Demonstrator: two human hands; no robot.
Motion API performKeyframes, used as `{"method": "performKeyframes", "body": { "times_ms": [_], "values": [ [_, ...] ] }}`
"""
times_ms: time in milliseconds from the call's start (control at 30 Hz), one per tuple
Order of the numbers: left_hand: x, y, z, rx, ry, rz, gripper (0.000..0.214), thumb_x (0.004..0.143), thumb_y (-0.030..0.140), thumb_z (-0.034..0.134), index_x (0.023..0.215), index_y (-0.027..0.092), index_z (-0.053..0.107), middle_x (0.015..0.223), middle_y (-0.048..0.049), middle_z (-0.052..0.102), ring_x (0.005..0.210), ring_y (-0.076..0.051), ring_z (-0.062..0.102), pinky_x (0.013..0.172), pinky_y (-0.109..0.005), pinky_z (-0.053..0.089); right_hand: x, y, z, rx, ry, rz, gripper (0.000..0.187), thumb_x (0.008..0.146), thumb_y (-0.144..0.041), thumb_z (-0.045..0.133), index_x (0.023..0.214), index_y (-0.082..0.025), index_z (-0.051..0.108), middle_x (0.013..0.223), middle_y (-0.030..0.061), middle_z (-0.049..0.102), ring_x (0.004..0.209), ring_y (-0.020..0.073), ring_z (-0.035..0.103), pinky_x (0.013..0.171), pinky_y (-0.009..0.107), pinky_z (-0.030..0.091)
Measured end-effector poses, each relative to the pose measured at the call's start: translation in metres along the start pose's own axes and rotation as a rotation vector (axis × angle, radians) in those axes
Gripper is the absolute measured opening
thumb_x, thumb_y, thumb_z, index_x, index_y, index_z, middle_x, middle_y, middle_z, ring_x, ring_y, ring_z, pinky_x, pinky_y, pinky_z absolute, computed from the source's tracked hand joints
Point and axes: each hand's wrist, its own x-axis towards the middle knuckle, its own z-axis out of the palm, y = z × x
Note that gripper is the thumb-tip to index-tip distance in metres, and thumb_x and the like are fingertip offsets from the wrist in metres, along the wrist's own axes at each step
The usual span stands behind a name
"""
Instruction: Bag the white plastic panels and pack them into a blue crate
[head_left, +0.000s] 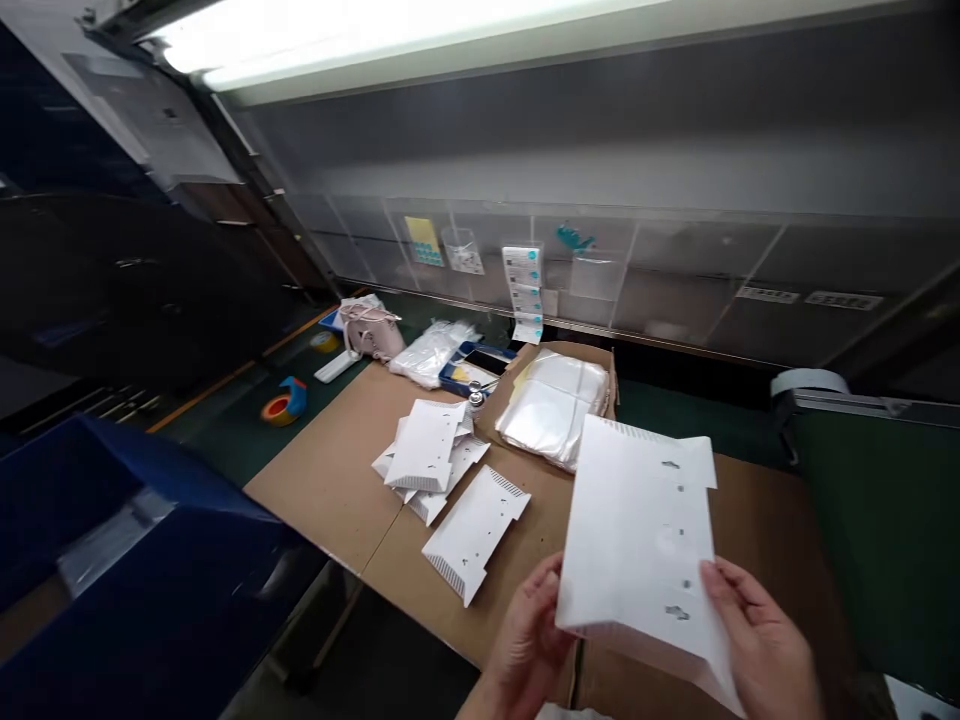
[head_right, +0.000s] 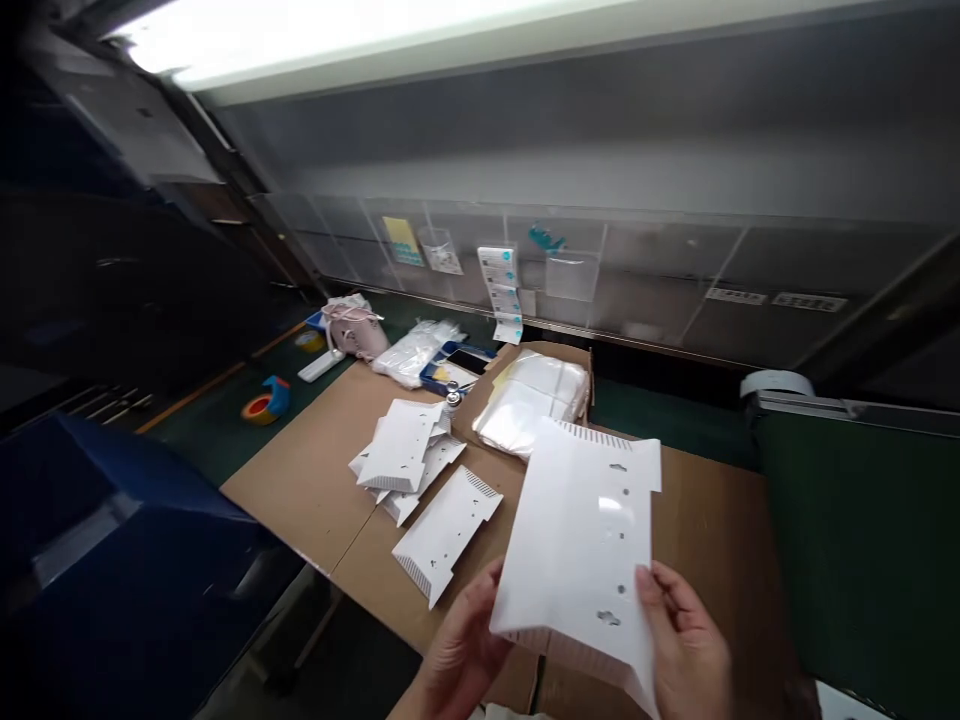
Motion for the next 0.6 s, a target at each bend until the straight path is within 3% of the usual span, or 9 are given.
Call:
{"method": "performKeyframes", "body": {
  "times_ms": [133,200,300,400,500,600],
  "values": [
    [-0.027,0.023,-0.052,-0.023,0.094,0.045,0.035,0.079,0.028,0.060,0.113,0.019,0.059,0.105,-0.0091,0.066,0.086,-0.018,0.062,0.072,-0.025,0.046,-0.023,-0.002,0.075,0.103,-0.252,0.131,0.050,0.066,-0.060,0.062,0.094,-0.019,0.059,0.083,0.0084,0.068,0.066,0.0237,0.062,0.051,0.028,0.052],
    [-0.031,0.036,-0.082,0.014,0.195,0.104,0.037,0.077,0.028,0.063,0.112,0.017,0.059,0.101,-0.0103,0.067,0.084,-0.021,0.063,0.071,-0.028,0.047,-0.037,-0.001,0.106,0.063,-0.404,0.074,0.052,0.068,-0.060,0.059,0.099,-0.018,0.059,0.084,0.0085,0.068,0.071,0.0239,0.063,0.058,0.028,0.053],
    [-0.025,0.071,-0.139,0.095,0.496,0.275,0.038,0.072,0.030,0.067,0.106,0.013,0.062,0.091,-0.0111,0.070,0.072,-0.022,0.065,0.062,-0.029,0.048,-0.051,0.006,0.140,-0.080,-0.616,-0.083,0.058,0.074,-0.056,0.055,0.117,-0.018,0.054,0.094,0.0084,0.067,0.088,0.0232,0.062,0.076,0.027,0.052],
    [-0.013,0.125,-0.199,0.143,0.721,0.424,0.030,0.074,0.019,0.064,0.103,0.014,0.061,0.083,-0.0073,0.070,0.061,-0.016,0.063,0.053,-0.023,0.046,-0.050,0.019,0.150,-0.250,-0.714,-0.165,0.049,0.076,-0.053,0.054,0.113,-0.021,0.059,0.097,0.0072,0.068,0.092,0.0216,0.062,0.080,0.025,0.050],
    [-0.003,0.184,-0.241,0.167,0.758,0.477,0.025,0.078,0.011,0.056,0.103,0.015,0.061,0.077,-0.0031,0.069,0.056,-0.011,0.060,0.050,-0.018,0.044,-0.042,0.040,0.137,-0.354,-0.681,-0.124,0.042,0.075,-0.054,0.055,0.102,-0.023,0.067,0.093,0.0065,0.069,0.089,0.0221,0.064,0.079,0.025,0.051],
    [0.002,0.228,-0.265,0.201,0.743,0.500,0.025,0.080,0.012,0.056,0.103,0.017,0.062,0.078,-0.0014,0.069,0.061,-0.010,0.060,0.053,-0.016,0.046,-0.038,0.065,0.115,-0.328,-0.556,0.020,0.047,0.068,-0.059,0.058,0.096,-0.023,0.069,0.092,0.0073,0.070,0.090,0.0250,0.064,0.079,0.028,0.052]
  ]
}}
